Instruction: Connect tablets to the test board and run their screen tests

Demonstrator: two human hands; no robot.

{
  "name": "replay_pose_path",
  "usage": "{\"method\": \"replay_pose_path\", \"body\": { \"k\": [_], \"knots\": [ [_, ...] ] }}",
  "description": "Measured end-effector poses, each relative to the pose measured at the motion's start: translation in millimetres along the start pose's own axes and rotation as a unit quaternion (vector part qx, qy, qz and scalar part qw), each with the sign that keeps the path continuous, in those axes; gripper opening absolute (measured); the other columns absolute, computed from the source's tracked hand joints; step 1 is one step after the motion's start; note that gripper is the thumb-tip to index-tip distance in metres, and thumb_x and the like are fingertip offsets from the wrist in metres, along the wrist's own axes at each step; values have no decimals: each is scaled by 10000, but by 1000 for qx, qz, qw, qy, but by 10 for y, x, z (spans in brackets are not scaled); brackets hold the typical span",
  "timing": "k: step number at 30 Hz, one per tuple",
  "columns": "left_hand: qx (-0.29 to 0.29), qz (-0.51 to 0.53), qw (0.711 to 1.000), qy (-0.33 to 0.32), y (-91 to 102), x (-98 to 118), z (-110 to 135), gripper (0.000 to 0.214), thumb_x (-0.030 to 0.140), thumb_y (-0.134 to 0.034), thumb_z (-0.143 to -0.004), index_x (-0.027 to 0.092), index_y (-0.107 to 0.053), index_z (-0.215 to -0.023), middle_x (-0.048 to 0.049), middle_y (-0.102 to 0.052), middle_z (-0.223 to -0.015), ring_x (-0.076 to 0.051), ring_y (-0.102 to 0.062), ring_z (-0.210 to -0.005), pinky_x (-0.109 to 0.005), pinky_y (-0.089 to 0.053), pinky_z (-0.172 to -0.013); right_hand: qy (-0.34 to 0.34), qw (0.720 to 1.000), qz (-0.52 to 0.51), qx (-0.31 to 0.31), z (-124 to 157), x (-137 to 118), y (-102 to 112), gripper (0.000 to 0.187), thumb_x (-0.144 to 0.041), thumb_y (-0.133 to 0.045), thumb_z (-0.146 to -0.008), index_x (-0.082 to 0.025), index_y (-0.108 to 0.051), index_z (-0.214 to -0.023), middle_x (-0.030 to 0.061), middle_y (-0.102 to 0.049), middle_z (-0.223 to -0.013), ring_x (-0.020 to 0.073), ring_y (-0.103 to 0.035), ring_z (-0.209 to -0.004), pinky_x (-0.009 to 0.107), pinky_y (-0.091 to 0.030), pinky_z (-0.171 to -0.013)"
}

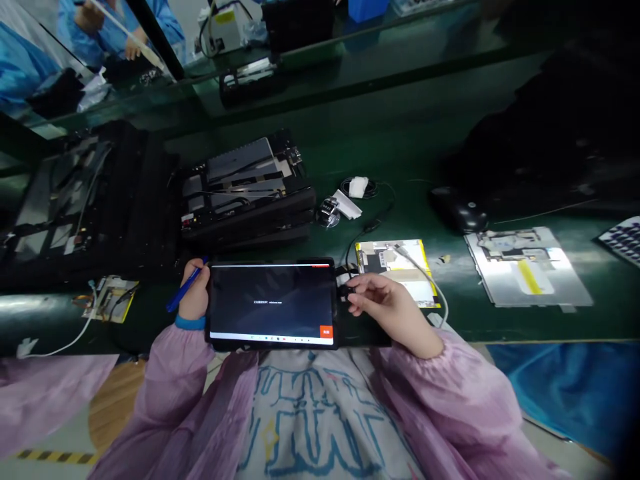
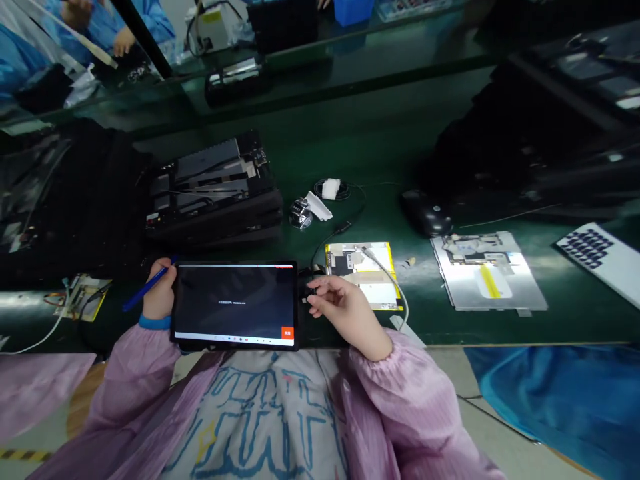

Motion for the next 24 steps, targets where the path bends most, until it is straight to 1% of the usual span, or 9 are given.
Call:
{"method": "replay_pose_path", "body": {
  "k": [2,6,10,15,19,24],
  "knots": [
    [0,-8,1000,-8,0,4,-8,130,323,-553,-746,223,-473,-766,26,-440,-677,-142,-428,-631,-263,-360,-610,10,1000,-9,-4,-9,51,-18,390,-463,-762,-653,-183,-594,-867,-44,-538,-635,113,-608,-525,264,-547,-498],
    [0,-13,1000,-21,0,7,-23,129,322,-551,-749,219,-475,-764,24,-452,-687,-142,-434,-646,-260,-365,-620,16,999,-44,-10,-1,133,-37,368,-442,-761,-660,-188,-564,-838,-47,-546,-636,102,-607,-534,240,-536,-503],
    [1,-1,1000,-11,-14,5,-18,134,321,-561,-744,221,-472,-762,22,-462,-689,-146,-444,-651,-262,-371,-616,14,998,-56,-16,-1,181,-66,351,-423,-764,-663,-195,-550,-822,-51,-548,-631,97,-606,-529,227,-527,-491],
    [7,16,1000,-2,-33,24,20,134,307,-557,-757,219,-456,-769,25,-466,-691,-144,-445,-651,-260,-369,-611,10,999,-43,-24,-24,181,-94,357,-424,-764,-658,-196,-530,-803,-60,-539,-604,91,-585,-485,215,-507,-451],
    [-2,3,1000,-4,-29,4,38,152,337,-551,-787,218,-458,-792,30,-441,-694,-136,-423,-657,-252,-348,-624,7,999,-29,-26,-62,162,-102,376,-436,-770,-643,-190,-526,-788,-61,-534,-595,87,-572,-458,207,-493,-426],
    [-14,23,1000,0,-34,-59,42,247,418,-592,-773,213,-456,-802,32,-425,-709,-129,-417,-663,-253,-338,-647,38,999,17,-15,-40,148,-75,350,-448,-752,-663,-191,-559,-801,-42,-546,-621,110,-592,-471,230,-509,-416]
  ]
}}
Point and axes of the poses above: each hand's wrist, its own z-axis away from the middle knuckle, its own y-axis out of the back of the hand, x = y × z, the point moved 6 cm from there along -z, towards the middle knuckle
